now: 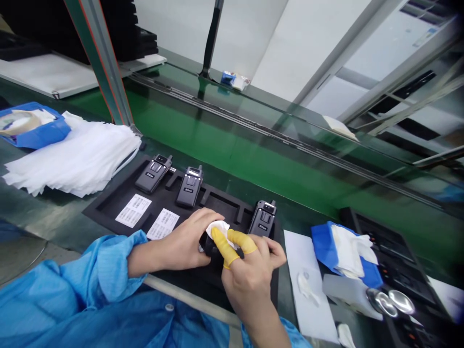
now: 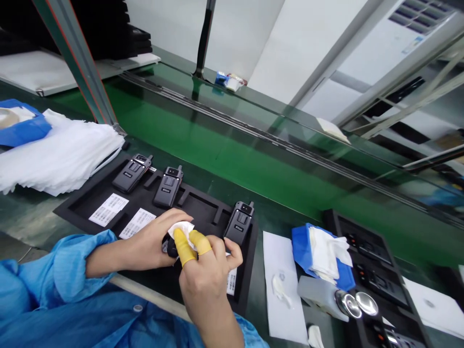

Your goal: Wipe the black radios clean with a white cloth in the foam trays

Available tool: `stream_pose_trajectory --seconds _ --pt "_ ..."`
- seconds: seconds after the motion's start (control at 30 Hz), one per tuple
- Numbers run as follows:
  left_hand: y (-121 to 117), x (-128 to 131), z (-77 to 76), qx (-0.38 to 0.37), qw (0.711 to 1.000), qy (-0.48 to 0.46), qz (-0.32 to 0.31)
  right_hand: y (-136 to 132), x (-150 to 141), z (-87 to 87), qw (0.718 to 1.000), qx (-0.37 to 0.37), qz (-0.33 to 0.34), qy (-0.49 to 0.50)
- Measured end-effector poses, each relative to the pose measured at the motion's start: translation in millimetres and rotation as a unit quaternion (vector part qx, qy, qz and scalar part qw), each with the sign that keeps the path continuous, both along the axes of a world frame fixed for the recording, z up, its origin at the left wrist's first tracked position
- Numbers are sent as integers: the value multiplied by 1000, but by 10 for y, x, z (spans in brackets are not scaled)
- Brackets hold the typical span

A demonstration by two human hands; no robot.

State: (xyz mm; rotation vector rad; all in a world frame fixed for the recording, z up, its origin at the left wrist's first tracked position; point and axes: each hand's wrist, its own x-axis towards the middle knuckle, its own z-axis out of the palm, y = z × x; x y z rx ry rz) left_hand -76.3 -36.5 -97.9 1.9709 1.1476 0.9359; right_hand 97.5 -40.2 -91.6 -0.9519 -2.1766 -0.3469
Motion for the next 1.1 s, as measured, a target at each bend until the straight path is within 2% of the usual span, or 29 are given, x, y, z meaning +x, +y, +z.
stream_pose_trajectory --seconds 0.13,0.33,0.43,0.53,0.73,0.87,1.1 --pt "-6 -12 13 -4 1000 3 -8 -12 69 11 999 -12 -9 30" --pt "-2 -5 63 -7 1000 14 -12 8 113 48 997 2 -65 41" --pt "5 1 47 -7 1000 8 -16 16 35 49 998 -2 -47 39" --pt "10 0 24 0 1000 3 -16 13 -36 28 999 31 -26 4" --pt "4 24 45 -2 1000 14 12 -70 -125 23 989 99 -96 -61" --pt "-3 37 49 -6 999 23 27 -105 -155 37 989 76 -121 -25" --pt "-8 19 41 -11 999 34 41 -35 -31 71 990 34 -136 10"
